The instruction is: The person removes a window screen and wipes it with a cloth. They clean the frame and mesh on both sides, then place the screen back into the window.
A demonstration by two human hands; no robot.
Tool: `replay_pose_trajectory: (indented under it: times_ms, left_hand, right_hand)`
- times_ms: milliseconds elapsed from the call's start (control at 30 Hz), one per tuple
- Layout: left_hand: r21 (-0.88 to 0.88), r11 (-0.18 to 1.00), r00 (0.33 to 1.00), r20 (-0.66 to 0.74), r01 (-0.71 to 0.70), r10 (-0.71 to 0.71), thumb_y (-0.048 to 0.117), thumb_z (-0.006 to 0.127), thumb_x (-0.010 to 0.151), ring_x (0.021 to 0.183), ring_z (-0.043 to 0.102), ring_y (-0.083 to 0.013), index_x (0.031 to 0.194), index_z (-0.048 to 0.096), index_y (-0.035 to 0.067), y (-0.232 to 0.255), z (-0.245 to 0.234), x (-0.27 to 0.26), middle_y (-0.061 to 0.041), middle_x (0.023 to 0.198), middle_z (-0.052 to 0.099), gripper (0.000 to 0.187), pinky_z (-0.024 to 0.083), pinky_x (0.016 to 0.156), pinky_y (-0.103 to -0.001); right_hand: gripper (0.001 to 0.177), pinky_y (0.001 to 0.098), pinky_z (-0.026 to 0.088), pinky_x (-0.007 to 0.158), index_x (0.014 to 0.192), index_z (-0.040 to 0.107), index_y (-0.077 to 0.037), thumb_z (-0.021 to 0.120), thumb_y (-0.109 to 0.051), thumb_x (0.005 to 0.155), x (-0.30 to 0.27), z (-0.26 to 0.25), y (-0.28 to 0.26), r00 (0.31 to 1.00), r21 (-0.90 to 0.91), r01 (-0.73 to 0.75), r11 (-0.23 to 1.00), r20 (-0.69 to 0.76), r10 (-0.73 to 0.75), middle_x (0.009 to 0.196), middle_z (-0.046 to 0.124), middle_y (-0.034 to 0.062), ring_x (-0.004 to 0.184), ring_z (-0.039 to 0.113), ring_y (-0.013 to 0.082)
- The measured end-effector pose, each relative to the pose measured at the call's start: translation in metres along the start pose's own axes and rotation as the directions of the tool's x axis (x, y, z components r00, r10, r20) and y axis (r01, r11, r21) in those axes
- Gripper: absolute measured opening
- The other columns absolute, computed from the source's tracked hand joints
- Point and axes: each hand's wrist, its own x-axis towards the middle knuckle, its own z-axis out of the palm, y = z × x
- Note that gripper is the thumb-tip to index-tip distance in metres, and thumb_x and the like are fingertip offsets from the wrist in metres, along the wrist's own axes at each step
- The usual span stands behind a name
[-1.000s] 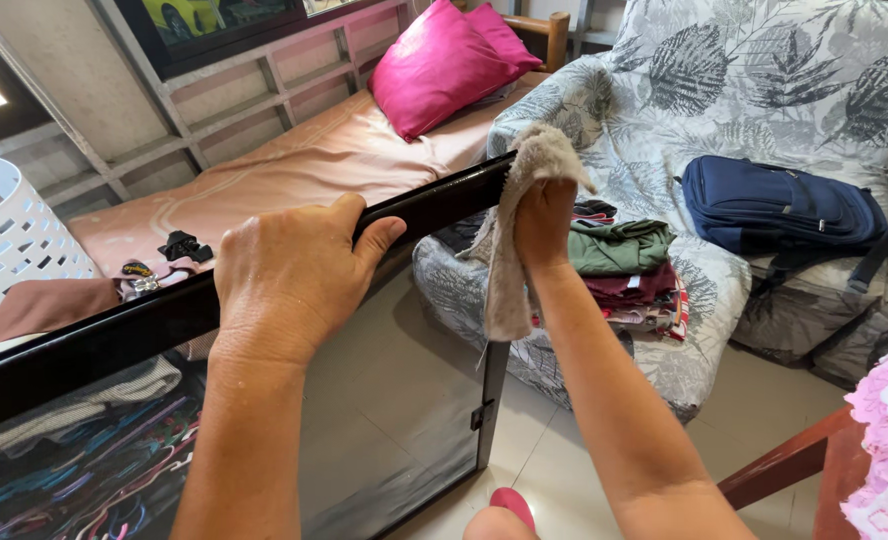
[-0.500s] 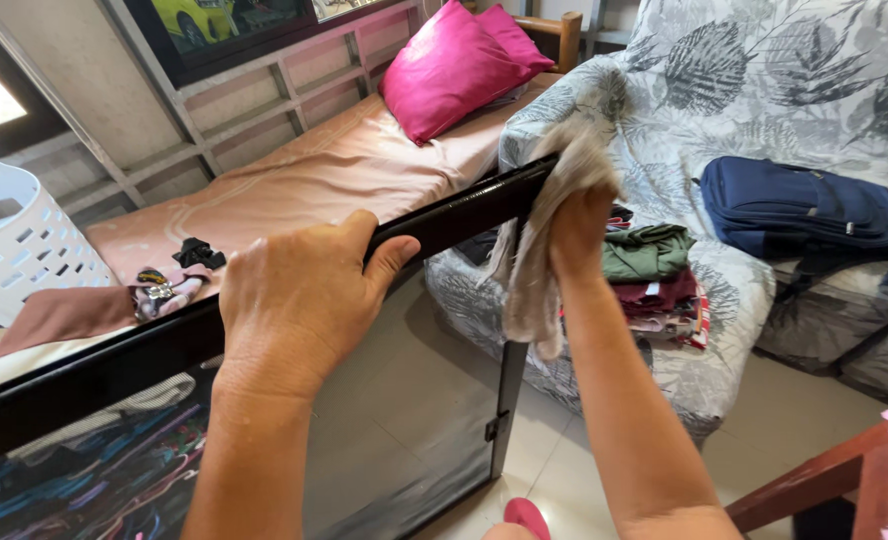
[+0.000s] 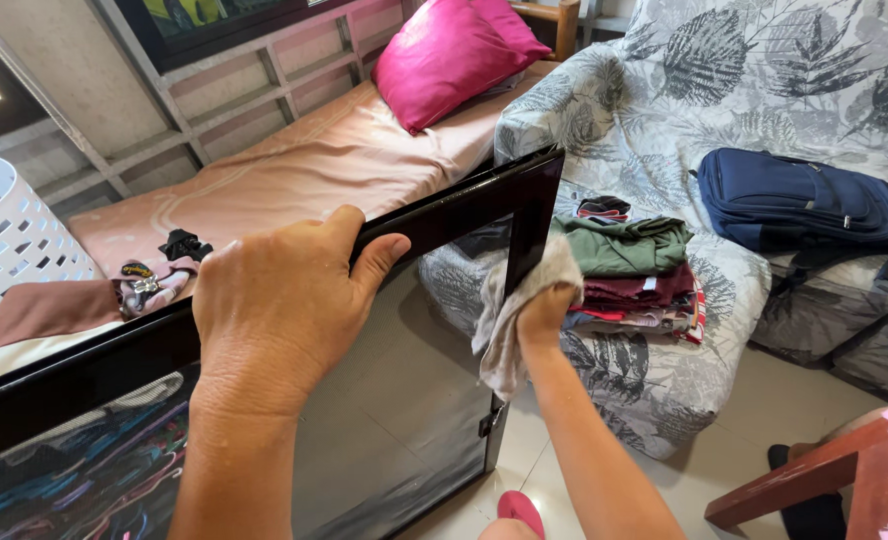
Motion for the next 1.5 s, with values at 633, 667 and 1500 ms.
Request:
replay_pose_trajectory:
  times_ms: [633,667,1500]
  left_hand:
    - [-0.049,0.998,1.000,0.006,-0.030,0.030,0.065,0.052,0.095,0.082,0.071,-0.0391,0.100,0.071,0.018,-0.002,0.002,0.003,-0.013,0.082,0.074,0.051,0.052,0.070,-0.055]
    - [-0.052,0.998,1.000,0.002,-0.029,0.029,0.065,0.052,0.094,0.082,0.071,-0.0391,0.100,0.071,0.018,-0.003,0.002,0.004,-0.013,0.082,0.074,0.051,0.052,0.070,-0.055]
    - [-0.029,0.999,0.997,-0.068,-0.028,0.026,0.066,0.053,0.093,0.073,0.071,-0.0381,0.094,0.071,0.018,-0.004,0.010,0.002,-0.011,0.074,0.072,0.052,0.053,0.061,-0.054]
  right_hand:
    - [0.026,0.0388,0.049,0.100,0.122,0.060,0.004,0.045,-0.009,0.105,0.065,0.039,-0.019,0.933,-0.368,0.350,0.862,0.216,-0.286,0.116,0.064,0.0146,0.109,0.061,0.0264]
    - [0.026,0.0391,0.049,0.100,0.121,0.060,0.004,0.045,-0.009,0.105,0.070,0.046,-0.026,0.927,-0.360,0.366,0.858,0.217,-0.304,0.115,0.064,0.0143,0.109,0.061,0.0262]
    - [0.047,0.0425,0.033,0.114,0.142,0.046,0.004,0.029,-0.030,0.114,-0.095,-0.101,0.073,0.959,-0.524,-0.010,0.852,0.236,0.157,0.143,0.053,0.0206,0.135,0.046,0.0319]
